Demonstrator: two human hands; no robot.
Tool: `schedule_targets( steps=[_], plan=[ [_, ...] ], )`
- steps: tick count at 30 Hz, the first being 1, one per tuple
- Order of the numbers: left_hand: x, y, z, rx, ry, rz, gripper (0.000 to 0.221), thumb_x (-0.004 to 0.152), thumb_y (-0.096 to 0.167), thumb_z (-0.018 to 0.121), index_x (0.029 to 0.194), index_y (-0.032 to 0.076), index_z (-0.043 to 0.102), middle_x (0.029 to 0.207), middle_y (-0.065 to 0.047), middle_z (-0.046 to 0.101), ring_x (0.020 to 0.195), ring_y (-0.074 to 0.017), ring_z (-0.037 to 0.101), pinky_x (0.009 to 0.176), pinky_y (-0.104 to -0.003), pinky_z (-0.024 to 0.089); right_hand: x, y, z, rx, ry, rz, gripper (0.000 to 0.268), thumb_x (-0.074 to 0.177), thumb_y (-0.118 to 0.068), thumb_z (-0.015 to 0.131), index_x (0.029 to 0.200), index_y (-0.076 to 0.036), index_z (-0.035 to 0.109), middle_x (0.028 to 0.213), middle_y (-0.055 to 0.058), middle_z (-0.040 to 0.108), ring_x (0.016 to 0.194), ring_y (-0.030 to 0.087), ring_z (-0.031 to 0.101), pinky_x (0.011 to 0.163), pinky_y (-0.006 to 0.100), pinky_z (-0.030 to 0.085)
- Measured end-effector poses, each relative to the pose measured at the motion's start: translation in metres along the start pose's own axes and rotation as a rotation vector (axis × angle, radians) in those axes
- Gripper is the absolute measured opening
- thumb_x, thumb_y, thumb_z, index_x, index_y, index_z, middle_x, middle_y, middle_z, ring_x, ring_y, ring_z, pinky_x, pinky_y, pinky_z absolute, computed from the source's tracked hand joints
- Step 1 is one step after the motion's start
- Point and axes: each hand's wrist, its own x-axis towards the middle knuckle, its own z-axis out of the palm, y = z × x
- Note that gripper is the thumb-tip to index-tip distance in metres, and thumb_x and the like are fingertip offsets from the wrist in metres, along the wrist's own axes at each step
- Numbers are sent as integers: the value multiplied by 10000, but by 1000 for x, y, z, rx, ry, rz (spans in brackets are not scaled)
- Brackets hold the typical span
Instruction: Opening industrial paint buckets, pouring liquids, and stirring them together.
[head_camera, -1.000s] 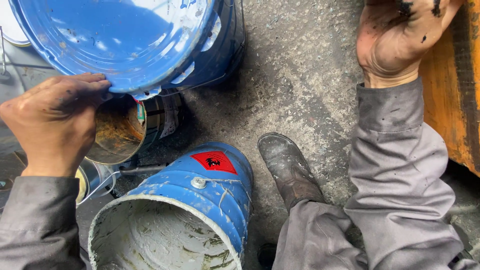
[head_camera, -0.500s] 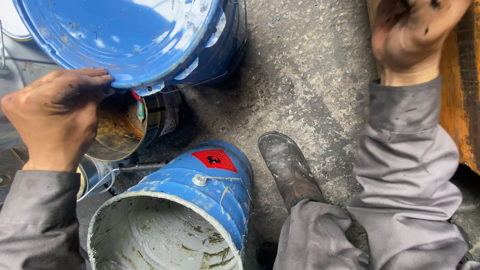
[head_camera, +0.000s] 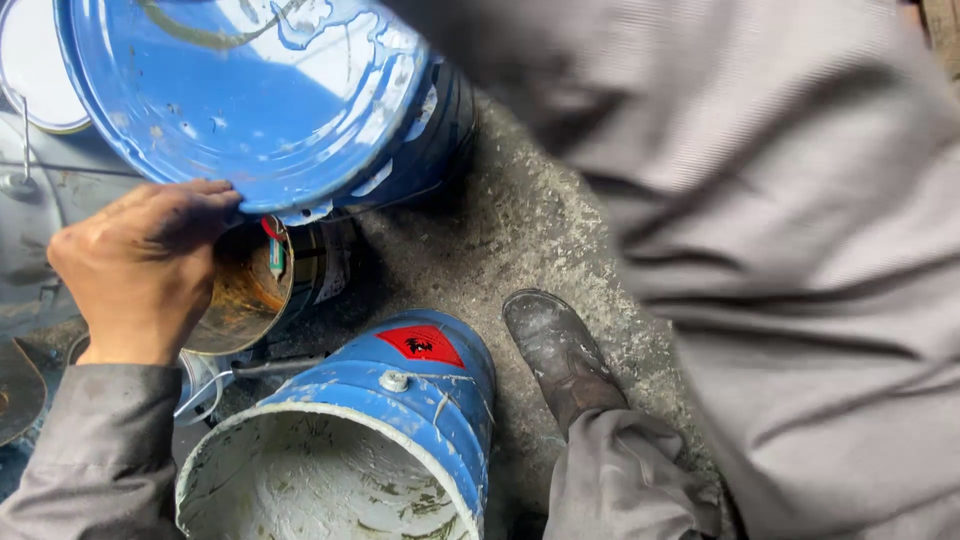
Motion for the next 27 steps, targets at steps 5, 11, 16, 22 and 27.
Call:
schedule_targets(
  steps=[5, 11, 16, 22, 27],
  plan=[
    [-1, 3, -2, 3, -50, -22, 184, 973, -47, 677, 1067, 69, 785, 1092, -79, 762, 962, -180, 747, 840, -278, 574, -3, -6, 14, -74, 37, 54, 193, 1215, -166, 651, 1223, -139, 460, 876, 94, 561, 677, 252, 570, 636, 359, 497],
    [-5, -1, -6, 42, -106, -103, 131, 962, -9, 716, 1029, 86, 776, 1098, -66, 759, 975, -168, 748, 864, -287, 586, 6, -16, 22, -140, 104, 96, 263, 1260, -207, 693, 1274, -147, 437, 873, 122, 557, 637, 277, 564, 594, 375, 491],
    [-1, -7, -11, 116, -234, -95, 84, 1029, 48, 764, 1022, 131, 771, 1121, -20, 770, 1034, -153, 763, 864, -269, 588, -13, -12, 20, -29, 488, 345, 359, 1173, -285, 734, 1277, -33, 501, 925, 122, 598, 662, 288, 619, 526, 403, 486],
    [9, -6, -18, 169, -335, -125, 138, 956, 43, 764, 1031, 159, 771, 1132, -10, 769, 994, -194, 753, 820, -325, 592, 16, -27, 58, -62, 708, 548, 417, 1080, -339, 745, 1268, -80, 477, 894, 41, 556, 556, 189, 575, 440, 335, 460],
    [16, -12, -18, 156, -411, -116, 168, 925, 33, 754, 1019, 170, 777, 1136, -6, 768, 980, -193, 749, 791, -329, 594, 33, -22, 73, -78, 845, 657, 415, 1007, -351, 731, 1230, -95, 492, 859, 48, 548, 569, 176, 588, 446, 326, 458]
  ],
)
